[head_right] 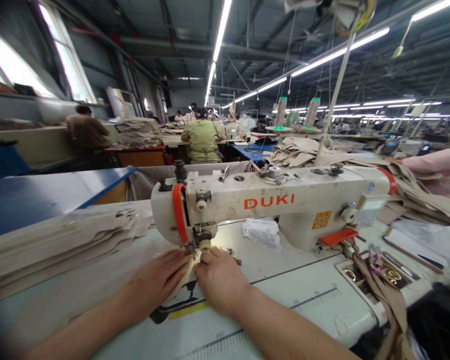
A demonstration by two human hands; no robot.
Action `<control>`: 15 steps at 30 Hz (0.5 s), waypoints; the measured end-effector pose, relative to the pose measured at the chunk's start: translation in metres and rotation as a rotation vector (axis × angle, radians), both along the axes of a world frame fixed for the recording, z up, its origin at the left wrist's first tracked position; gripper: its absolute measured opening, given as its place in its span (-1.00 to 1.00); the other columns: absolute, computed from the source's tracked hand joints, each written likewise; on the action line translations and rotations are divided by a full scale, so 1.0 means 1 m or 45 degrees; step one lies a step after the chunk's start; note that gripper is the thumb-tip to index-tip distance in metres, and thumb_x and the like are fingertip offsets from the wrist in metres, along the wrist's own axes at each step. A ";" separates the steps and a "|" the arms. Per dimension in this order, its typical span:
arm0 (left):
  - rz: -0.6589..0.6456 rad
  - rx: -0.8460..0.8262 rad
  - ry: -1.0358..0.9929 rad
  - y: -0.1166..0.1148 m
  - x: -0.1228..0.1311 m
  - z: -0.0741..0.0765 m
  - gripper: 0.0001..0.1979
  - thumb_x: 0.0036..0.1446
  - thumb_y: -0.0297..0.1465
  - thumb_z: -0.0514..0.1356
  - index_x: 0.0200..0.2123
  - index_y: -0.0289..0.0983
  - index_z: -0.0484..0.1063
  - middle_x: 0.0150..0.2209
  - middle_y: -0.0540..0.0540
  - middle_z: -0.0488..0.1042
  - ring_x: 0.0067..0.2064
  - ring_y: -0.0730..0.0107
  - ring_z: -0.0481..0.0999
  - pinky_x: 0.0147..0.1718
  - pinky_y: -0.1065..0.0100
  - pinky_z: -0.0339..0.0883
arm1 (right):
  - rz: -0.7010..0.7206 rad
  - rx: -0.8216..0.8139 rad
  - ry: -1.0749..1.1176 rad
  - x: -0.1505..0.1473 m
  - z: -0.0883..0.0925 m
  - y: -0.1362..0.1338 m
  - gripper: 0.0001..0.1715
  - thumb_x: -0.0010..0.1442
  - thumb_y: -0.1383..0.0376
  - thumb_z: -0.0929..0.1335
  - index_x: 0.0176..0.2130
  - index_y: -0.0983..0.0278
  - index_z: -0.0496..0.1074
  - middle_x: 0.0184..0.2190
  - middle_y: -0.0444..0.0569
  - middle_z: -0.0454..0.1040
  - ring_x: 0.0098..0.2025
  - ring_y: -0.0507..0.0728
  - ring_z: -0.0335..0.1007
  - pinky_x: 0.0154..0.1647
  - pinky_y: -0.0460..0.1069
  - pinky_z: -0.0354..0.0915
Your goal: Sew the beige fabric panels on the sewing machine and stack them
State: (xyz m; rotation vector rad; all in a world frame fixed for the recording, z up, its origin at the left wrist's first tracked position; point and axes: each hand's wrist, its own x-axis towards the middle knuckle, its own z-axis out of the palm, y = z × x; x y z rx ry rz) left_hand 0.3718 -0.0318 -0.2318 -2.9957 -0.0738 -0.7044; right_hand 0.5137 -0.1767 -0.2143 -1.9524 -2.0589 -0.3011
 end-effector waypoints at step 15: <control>0.071 -0.074 0.166 -0.042 -0.072 0.021 -0.63 0.25 -0.40 0.10 0.12 -0.24 0.39 0.14 -0.13 0.43 0.13 0.24 0.45 0.09 0.21 0.36 | 0.115 0.134 0.232 -0.001 -0.009 -0.012 -0.77 0.32 0.39 0.26 -0.32 0.28 0.48 -0.37 -0.02 0.45 -0.23 0.12 0.32 -0.19 -0.03 0.22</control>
